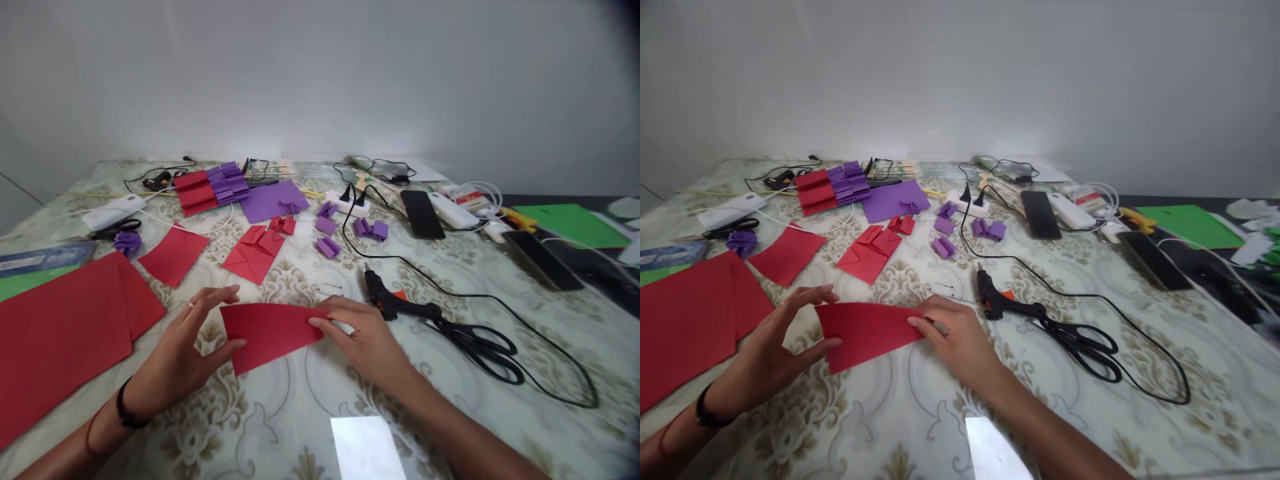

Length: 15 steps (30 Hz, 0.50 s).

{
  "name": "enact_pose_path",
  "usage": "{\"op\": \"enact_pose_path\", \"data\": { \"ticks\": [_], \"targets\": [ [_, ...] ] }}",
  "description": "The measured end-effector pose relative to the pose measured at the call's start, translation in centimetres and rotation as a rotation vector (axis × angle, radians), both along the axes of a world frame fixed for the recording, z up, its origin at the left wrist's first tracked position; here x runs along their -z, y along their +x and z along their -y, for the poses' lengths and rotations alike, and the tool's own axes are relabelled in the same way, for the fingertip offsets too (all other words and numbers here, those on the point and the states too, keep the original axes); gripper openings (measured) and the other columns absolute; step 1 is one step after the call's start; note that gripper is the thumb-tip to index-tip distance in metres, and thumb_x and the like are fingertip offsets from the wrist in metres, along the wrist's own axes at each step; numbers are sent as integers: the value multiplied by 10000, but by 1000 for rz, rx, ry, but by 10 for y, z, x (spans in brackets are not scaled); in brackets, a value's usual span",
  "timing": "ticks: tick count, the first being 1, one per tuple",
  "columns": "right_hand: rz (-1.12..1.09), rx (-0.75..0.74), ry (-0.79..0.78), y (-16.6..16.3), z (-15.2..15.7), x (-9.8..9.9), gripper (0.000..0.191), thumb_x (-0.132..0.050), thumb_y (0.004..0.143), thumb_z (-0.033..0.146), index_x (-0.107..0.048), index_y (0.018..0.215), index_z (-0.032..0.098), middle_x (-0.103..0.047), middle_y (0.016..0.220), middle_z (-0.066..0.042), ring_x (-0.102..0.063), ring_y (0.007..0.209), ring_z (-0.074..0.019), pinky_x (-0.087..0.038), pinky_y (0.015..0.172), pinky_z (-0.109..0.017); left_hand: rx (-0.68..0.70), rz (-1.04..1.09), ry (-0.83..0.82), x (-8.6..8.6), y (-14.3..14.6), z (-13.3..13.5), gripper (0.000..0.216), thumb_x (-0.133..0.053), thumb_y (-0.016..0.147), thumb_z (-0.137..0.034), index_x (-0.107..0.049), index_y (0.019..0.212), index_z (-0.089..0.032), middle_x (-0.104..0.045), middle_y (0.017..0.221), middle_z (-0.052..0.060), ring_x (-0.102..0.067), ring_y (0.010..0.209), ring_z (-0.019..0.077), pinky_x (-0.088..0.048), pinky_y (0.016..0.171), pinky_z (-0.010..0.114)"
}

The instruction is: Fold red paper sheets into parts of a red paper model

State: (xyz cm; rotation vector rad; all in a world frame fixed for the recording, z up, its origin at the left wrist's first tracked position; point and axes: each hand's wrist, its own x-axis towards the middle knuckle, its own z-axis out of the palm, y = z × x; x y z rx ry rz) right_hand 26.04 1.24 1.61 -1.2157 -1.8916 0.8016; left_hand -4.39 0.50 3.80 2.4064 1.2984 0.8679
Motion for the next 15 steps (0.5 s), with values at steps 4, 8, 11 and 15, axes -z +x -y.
{"op": "enact_pose_path", "data": {
  "ticks": [4,8,11,15],
  "targets": [
    [-100,45,41,-3,7,8,136,-671,972,201,-746,1081,233,-731,969,-37,-723,823,-165,-569,719,-270,-16,64,44,1,3,1,319,-669,999,-311,-589,1304,-262,-745,1146,49,-745,1032,230,-628,886,362],
    [-122,-31,74,1,10,6,227,-673,955,116,-721,1124,259,-719,977,-18,-738,870,-146,-585,750,-249,123,156,95,-8,3,2,195,-617,972,-67,-658,1091,-216,-721,980,26,-723,948,164,-601,848,269],
    [-116,-172,194,5,8,-1,227,-608,950,26,-703,927,231,-724,1062,-38,-730,1023,-151,-574,891,-262,281,219,36,-14,0,6,265,-575,920,-1,-664,1067,-204,-710,1067,59,-693,1114,198,-603,922,282],
    [-97,-318,153,9,4,-4,252,-576,950,-13,-648,972,227,-729,1071,-36,-699,1101,-151,-547,1006,-286,396,134,-167,-9,-6,14,303,-565,843,-20,-627,1062,-220,-683,1333,90,-591,1355,263,-557,1096,366]
  ]
}}
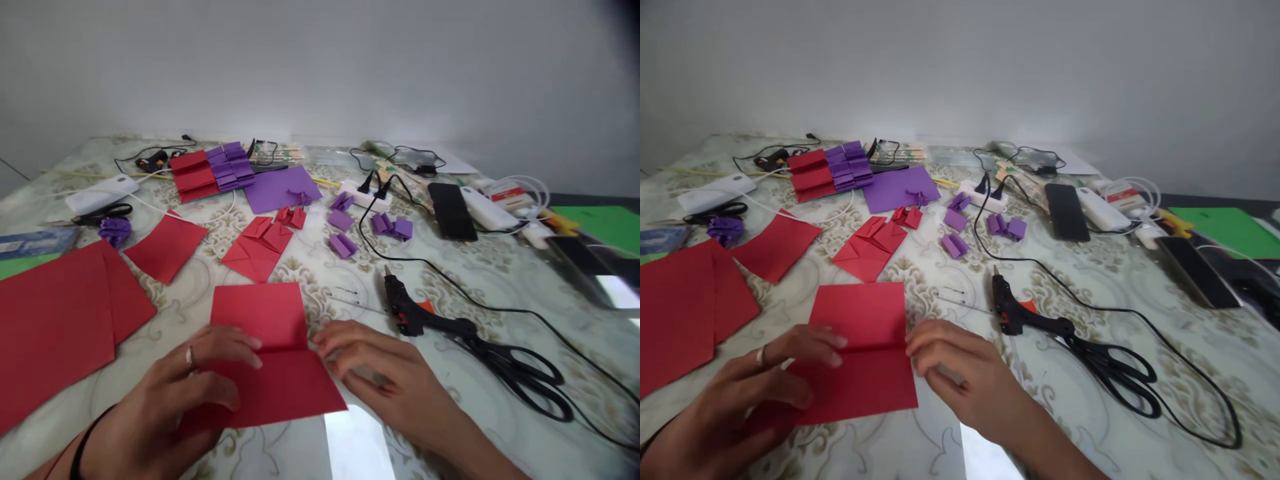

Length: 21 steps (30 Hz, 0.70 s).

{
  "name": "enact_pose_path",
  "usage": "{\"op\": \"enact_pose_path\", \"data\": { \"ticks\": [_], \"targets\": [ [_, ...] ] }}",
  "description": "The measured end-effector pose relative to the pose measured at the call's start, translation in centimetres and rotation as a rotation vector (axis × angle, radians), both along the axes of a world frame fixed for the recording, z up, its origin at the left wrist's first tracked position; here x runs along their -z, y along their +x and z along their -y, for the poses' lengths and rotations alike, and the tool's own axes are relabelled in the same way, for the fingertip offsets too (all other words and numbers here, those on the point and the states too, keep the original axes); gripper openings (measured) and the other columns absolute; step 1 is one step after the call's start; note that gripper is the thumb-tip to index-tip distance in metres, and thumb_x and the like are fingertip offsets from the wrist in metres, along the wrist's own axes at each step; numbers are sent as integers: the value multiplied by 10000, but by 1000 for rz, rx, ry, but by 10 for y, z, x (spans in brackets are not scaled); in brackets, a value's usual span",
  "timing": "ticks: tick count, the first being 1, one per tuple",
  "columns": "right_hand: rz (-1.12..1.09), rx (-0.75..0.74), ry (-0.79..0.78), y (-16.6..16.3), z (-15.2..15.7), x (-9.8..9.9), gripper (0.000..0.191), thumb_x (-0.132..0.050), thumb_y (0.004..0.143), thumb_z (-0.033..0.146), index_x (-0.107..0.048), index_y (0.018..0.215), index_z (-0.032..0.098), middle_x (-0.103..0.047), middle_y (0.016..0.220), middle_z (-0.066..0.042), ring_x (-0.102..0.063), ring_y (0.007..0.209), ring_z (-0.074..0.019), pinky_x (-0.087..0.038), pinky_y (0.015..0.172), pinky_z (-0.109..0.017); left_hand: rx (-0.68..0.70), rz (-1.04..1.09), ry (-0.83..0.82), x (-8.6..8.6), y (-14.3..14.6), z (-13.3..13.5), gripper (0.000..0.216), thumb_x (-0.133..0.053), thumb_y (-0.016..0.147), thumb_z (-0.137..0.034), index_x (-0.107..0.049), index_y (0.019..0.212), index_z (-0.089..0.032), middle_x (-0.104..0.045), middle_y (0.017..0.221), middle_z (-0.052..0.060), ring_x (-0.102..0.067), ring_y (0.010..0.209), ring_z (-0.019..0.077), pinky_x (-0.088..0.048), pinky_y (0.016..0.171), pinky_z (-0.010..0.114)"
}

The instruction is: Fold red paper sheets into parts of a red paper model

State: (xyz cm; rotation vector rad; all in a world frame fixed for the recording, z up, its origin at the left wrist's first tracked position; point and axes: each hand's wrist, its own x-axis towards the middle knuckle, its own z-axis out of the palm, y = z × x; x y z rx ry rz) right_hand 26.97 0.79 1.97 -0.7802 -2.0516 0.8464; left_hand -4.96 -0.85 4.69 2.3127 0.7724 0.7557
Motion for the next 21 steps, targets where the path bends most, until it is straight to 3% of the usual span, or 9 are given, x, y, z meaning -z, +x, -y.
{"op": "enact_pose_path", "data": {
  "ticks": [5,11,16,18,21],
  "targets": [
    [286,-135,-98,1,4,6,438,-634,929,19,-617,1302,246,-703,1247,-59,-601,1265,-179,-500,1096,-320,80,-150,-79,16,-3,2,477,-590,783,-15,-568,1213,-220,-600,1503,116,-464,1499,281,-448,1226,481],
    [403,-238,-106,-2,10,3,374,-737,925,181,-678,1289,246,-671,1349,-85,-533,1376,-224,-398,1220,-373,147,-219,-92,17,-4,1,711,-709,790,-121,-456,1447,-226,-582,1545,117,-460,1513,277,-400,1257,471],
    [564,-336,-132,-8,13,-5,694,-876,825,329,-591,1454,261,-588,1512,-80,-425,1490,-248,-311,1288,-392,184,-286,-143,13,-2,4,727,-666,817,-112,-444,1496,-250,-558,1580,74,-463,1515,248,-358,1281,436],
    [625,-365,-135,-10,16,-7,754,-879,810,295,-564,1493,246,-549,1559,-93,-382,1522,-266,-267,1310,-433,216,-307,-145,11,1,3,747,-637,795,-75,-453,1497,-252,-562,1578,57,-460,1517,234,-340,1290,414],
    [666,-391,-137,-12,18,-9,692,-819,838,224,-578,1486,217,-573,1540,-107,-397,1515,-268,-207,1327,-476,230,-318,-126,8,4,2,681,-701,810,-134,-498,1454,-226,-579,1561,71,-470,1510,240,-318,1300,404]
  ]
}}
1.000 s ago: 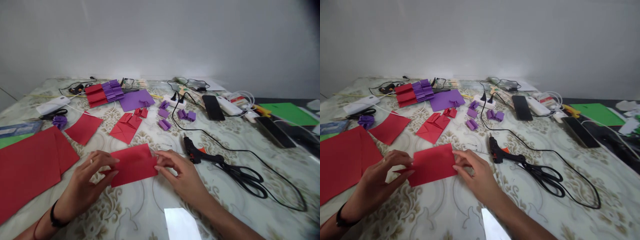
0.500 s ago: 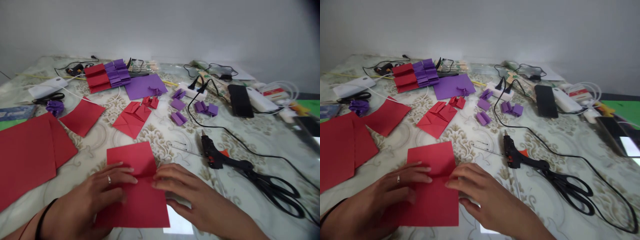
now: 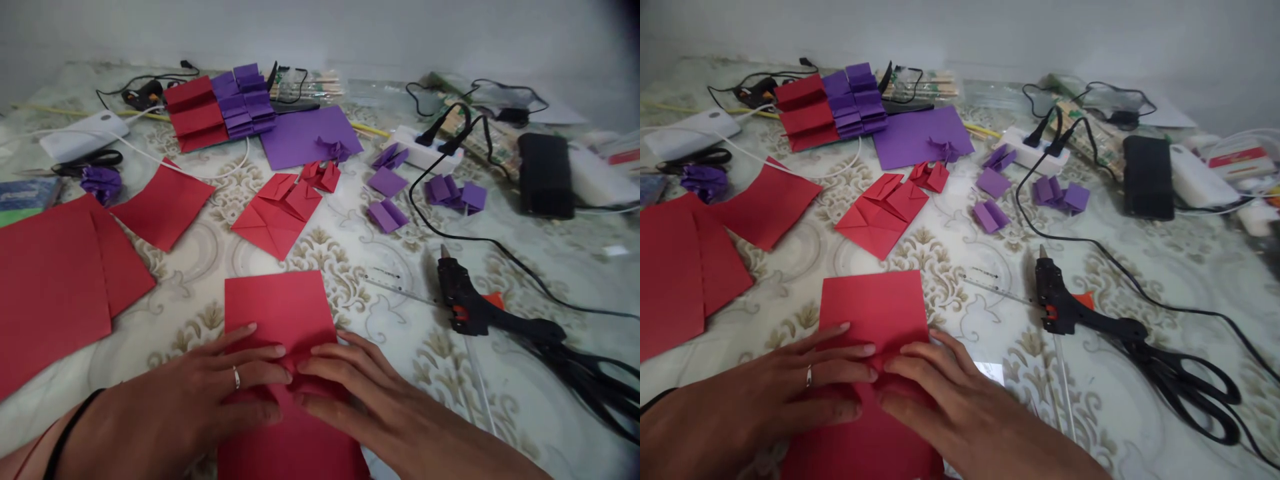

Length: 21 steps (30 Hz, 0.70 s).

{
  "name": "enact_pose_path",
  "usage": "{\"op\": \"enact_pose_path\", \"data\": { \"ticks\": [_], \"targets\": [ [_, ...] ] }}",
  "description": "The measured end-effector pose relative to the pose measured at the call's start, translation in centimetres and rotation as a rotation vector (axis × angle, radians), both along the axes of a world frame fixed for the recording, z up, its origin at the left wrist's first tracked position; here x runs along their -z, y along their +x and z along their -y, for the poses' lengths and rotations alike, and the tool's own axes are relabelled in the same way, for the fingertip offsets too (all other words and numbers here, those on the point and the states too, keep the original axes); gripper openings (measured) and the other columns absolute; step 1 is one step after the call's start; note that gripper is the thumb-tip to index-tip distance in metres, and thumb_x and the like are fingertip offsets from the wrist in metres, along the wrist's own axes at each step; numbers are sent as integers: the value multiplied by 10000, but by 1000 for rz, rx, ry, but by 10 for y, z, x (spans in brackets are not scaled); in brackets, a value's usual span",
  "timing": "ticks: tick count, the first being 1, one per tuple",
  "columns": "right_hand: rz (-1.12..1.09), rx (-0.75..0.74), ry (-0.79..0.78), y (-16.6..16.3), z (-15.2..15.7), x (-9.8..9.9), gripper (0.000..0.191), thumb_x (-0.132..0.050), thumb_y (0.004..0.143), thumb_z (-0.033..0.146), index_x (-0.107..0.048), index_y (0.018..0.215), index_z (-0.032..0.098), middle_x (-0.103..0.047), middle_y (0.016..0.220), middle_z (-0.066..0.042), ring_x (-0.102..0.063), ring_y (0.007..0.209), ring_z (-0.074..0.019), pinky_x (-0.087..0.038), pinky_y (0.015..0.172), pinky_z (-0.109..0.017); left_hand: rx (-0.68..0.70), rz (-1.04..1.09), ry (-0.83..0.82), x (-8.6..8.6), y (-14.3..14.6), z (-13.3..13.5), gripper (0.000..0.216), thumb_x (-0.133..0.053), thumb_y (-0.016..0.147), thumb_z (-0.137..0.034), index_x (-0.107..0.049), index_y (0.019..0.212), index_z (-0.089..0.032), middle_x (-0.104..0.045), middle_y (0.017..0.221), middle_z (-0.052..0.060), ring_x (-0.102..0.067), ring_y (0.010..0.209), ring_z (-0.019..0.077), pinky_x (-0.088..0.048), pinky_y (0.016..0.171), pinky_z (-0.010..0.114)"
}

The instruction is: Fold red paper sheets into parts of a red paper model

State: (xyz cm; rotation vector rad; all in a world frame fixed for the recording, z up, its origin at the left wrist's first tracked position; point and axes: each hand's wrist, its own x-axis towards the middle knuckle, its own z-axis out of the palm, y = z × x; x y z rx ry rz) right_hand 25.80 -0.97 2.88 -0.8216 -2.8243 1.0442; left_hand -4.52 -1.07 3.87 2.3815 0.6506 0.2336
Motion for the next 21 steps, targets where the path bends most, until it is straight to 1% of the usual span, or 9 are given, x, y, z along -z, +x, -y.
{"op": "enact_pose_path", "data": {
  "ticks": [3,5,7,9,12,13,15,18,21],
  "targets": [
    [-50,7,-9,1,-2,1,553,-776,845,203,-661,1385,235,-636,1467,-86,-473,1458,-257,-247,1317,-462,-15,10,25,-2,1,-1,543,-801,810,-238,-604,1315,-200,-641,1487,100,-519,1472,268,-331,1297,421],
    [-122,29,5,3,-4,2,444,-760,844,188,-719,1280,260,-674,1408,-66,-521,1414,-253,-279,1307,-439,-18,34,31,-3,1,-2,439,-832,795,-243,-661,1195,-190,-706,1386,107,-567,1428,286,-352,1288,449],
    [-185,53,27,4,-6,2,356,-748,845,171,-752,1188,269,-710,1330,-55,-567,1363,-250,-299,1298,-412,-6,61,23,-3,1,-4,365,-850,798,-275,-686,1109,-177,-747,1292,116,-614,1375,298,-370,1280,471],
    [-222,80,43,4,-6,1,296,-732,858,153,-769,1129,265,-736,1244,-52,-610,1305,-245,-336,1279,-391,-11,83,15,-4,3,-7,314,-831,848,-335,-693,1073,-165,-769,1222,123,-659,1313,293,-387,1272,469],
    [-237,132,34,2,-4,2,216,-719,906,172,-779,1090,266,-749,1153,-42,-650,1215,-239,-448,1188,-372,-64,108,43,-4,8,-11,204,-716,974,-331,-702,1082,-158,-797,1106,106,-730,1164,259,-475,1200,433],
    [-240,156,28,2,-3,3,190,-717,923,189,-778,1083,270,-749,1137,-35,-655,1190,-238,-476,1152,-370,-78,111,54,-4,9,-12,200,-681,1002,-330,-705,1097,-156,-800,1077,100,-745,1108,251,-515,1153,418],
    [-249,194,15,2,-1,6,149,-709,950,221,-770,1075,271,-747,1114,-25,-659,1146,-239,-495,1109,-383,-88,119,65,-3,12,-12,248,-630,1036,-368,-702,1116,-144,-797,1057,107,-753,1028,250,-572,1056,404],
    [-256,242,7,1,1,10,107,-668,979,215,-751,1038,246,-737,1066,-30,-660,1069,-233,-514,1033,-392,-86,146,21,-1,13,-11,333,-557,1065,-432,-679,1151,-133,-782,1092,127,-742,1013,259,-578,1014,418],
    [-237,281,9,0,0,14,130,-607,1010,174,-715,950,216,-725,948,-30,-657,915,-206,-544,856,-358,-107,172,-26,1,12,-8,371,-526,1072,-465,-644,1233,-153,-773,1123,120,-733,1023,260,-566,1010,420]
  ]
}}
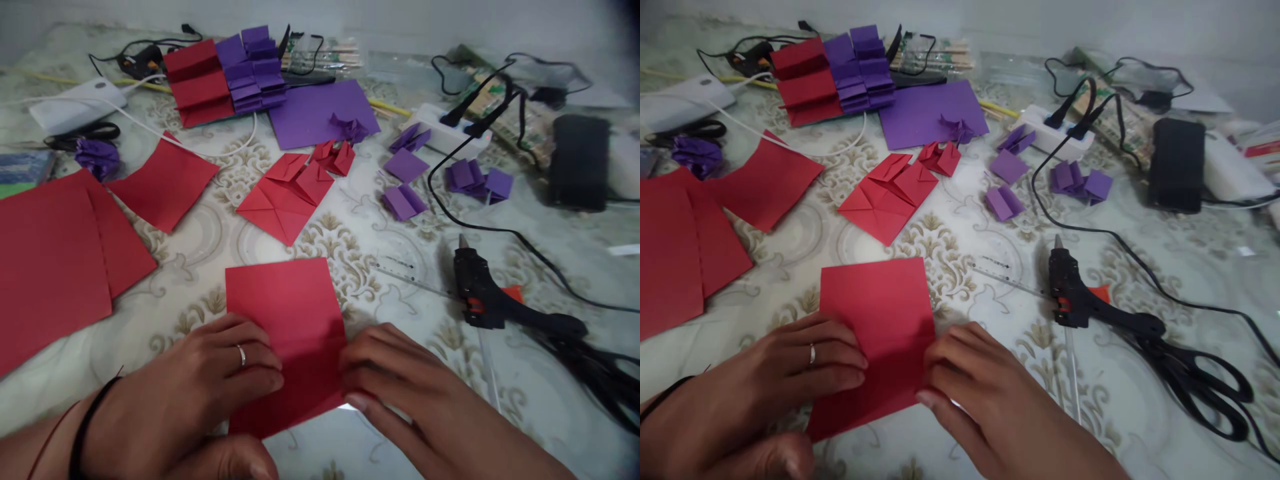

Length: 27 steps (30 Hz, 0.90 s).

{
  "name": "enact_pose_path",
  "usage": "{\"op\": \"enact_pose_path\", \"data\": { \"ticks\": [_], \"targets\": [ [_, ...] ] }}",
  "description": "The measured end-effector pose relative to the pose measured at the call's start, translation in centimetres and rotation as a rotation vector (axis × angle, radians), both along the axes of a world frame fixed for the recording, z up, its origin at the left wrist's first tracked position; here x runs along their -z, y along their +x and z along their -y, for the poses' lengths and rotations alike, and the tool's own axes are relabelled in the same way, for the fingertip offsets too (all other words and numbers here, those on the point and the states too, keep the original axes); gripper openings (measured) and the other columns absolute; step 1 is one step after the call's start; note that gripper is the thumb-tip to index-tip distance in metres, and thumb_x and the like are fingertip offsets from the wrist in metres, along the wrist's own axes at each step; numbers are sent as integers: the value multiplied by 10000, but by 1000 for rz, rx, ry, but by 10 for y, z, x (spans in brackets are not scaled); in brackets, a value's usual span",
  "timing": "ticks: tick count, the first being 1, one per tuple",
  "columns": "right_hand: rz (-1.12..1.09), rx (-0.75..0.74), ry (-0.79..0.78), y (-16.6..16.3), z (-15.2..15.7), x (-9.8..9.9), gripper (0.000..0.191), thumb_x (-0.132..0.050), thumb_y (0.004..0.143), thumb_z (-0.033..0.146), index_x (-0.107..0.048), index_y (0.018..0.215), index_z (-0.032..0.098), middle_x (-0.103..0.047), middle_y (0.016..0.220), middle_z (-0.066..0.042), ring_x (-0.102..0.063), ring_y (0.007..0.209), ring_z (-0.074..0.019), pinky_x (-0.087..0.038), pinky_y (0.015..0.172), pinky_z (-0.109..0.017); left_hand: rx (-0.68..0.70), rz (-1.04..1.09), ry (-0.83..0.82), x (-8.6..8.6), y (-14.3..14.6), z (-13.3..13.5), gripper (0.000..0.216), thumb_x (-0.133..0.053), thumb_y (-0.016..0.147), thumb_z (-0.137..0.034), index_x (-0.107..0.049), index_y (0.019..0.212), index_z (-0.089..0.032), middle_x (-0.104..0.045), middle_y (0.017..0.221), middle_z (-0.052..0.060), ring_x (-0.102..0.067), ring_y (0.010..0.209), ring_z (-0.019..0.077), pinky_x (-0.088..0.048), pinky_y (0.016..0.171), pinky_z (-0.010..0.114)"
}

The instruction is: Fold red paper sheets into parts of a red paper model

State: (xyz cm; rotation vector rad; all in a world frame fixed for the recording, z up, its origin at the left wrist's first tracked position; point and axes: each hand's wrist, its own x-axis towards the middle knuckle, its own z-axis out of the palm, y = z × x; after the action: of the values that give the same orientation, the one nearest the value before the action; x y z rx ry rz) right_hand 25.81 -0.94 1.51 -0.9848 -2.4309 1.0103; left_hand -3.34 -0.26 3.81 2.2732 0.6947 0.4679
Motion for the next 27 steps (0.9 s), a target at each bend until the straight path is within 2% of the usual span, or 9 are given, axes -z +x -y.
{"op": "enact_pose_path", "data": {
  "ticks": [3,6,8,11,15,20,23,27],
  "targets": [
    [26,86,23,-2,0,4,181,-579,1032,173,-671,882,214,-704,828,-14,-648,788,-185,-530,753,-340,-45,-51,50,1,-1,4,392,-581,1049,-443,-605,1311,-153,-776,1104,114,-737,991,257,-580,954,387],
    [39,162,62,-4,2,8,146,-581,1038,202,-661,917,224,-718,820,-9,-664,738,-180,-522,716,-335,-44,-90,74,4,0,7,337,-562,1045,-255,-585,1373,-181,-758,1163,102,-721,1007,246,-581,936,377],
    [45,193,84,-6,3,11,98,-580,1036,205,-662,990,232,-742,841,-3,-685,739,-181,-525,714,-333,-9,-91,51,7,1,9,361,-510,1017,-130,-607,1356,-207,-730,1232,93,-699,1044,239,-572,945,380],
    [65,228,105,-10,5,15,102,-576,1028,197,-652,1073,249,-769,883,2,-715,760,-183,-538,721,-329,-8,-86,54,12,3,9,369,-444,991,-51,-650,1266,-183,-719,1245,93,-683,1062,245,-565,934,383],
    [80,285,99,-12,6,18,131,-574,1024,225,-634,1134,264,-764,872,0,-716,708,-183,-544,695,-328,-38,-103,164,14,9,10,356,-369,1038,-55,-693,1166,-130,-767,1157,99,-714,1024,236,-565,993,392],
    [98,298,96,-12,8,20,129,-574,1031,237,-625,1142,277,-737,818,14,-694,660,-179,-542,677,-331,25,-87,227,20,15,16,353,-391,1085,-102,-720,1210,-130,-771,1274,46,-674,1261,181,-396,1242,305],
    [99,317,79,-11,9,20,137,-587,1029,255,-629,1156,285,-737,816,9,-694,651,-186,-553,671,-341,58,-85,242,25,16,22,353,-396,1091,-108,-733,1195,-116,-769,1296,52,-668,1295,191,-419,1236,307],
    [108,347,61,-11,8,22,141,-612,1021,279,-636,1159,296,-756,839,-1,-697,637,-194,-569,664,-356,21,-83,240,30,17,25,337,-418,1084,-94,-730,1211,-105,-775,1286,76,-672,1303,212,-482,1207,338]
  ]
}}
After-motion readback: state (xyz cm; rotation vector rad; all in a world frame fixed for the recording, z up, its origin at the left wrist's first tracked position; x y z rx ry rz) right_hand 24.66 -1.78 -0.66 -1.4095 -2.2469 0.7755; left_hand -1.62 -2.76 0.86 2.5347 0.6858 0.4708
